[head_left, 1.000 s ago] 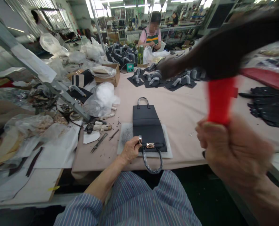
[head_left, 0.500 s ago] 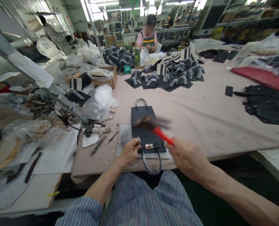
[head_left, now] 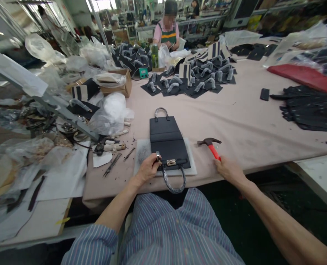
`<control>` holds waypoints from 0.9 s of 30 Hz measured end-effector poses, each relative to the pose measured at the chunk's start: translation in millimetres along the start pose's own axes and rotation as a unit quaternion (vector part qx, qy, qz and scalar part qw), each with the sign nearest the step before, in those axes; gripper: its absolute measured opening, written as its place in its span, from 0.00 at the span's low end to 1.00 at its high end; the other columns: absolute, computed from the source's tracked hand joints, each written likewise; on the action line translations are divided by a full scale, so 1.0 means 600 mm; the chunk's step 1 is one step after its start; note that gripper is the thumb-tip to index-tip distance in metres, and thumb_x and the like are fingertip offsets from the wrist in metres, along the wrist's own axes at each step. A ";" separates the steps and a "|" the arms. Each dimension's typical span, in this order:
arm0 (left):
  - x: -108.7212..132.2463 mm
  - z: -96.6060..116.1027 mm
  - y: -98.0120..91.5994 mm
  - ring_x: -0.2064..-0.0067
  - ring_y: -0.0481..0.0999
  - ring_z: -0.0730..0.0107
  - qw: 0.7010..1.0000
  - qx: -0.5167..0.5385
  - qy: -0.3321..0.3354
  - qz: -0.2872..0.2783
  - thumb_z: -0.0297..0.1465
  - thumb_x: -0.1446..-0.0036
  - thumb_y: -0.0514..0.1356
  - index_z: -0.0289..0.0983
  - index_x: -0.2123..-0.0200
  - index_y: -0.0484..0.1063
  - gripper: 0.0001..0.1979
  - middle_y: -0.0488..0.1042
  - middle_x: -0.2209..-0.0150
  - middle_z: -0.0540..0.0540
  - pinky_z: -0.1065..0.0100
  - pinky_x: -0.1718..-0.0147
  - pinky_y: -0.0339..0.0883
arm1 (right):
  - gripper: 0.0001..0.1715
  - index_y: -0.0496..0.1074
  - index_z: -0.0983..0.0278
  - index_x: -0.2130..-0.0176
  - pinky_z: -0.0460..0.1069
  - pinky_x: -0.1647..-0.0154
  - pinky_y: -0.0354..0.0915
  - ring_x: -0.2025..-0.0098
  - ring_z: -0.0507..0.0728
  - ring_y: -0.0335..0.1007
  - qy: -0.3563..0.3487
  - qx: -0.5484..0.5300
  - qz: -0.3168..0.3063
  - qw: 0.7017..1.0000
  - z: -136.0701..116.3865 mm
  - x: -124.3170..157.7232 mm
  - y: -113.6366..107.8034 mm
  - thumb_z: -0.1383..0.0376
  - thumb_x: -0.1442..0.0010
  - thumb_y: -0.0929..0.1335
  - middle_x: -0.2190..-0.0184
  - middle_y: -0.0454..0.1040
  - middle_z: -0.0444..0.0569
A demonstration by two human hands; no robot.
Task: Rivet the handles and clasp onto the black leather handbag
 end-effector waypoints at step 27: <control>-0.011 -0.012 -0.021 0.52 0.81 0.61 0.975 0.153 -0.102 0.126 0.35 0.39 0.59 0.38 0.61 0.75 0.08 0.82 0.57 0.41 0.55 0.46 0.73 | 0.21 0.75 0.64 0.43 0.63 0.33 0.62 0.37 0.65 0.62 -0.339 -0.100 0.094 0.931 -0.155 0.029 0.130 0.63 0.30 0.61 0.38 0.68 0.55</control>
Point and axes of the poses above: each hand's wrist, its own x-axis away from the middle knuckle, its own y-axis out of the palm, z = x × y, the point moved 1 cm from there along -x, towards the middle knuckle
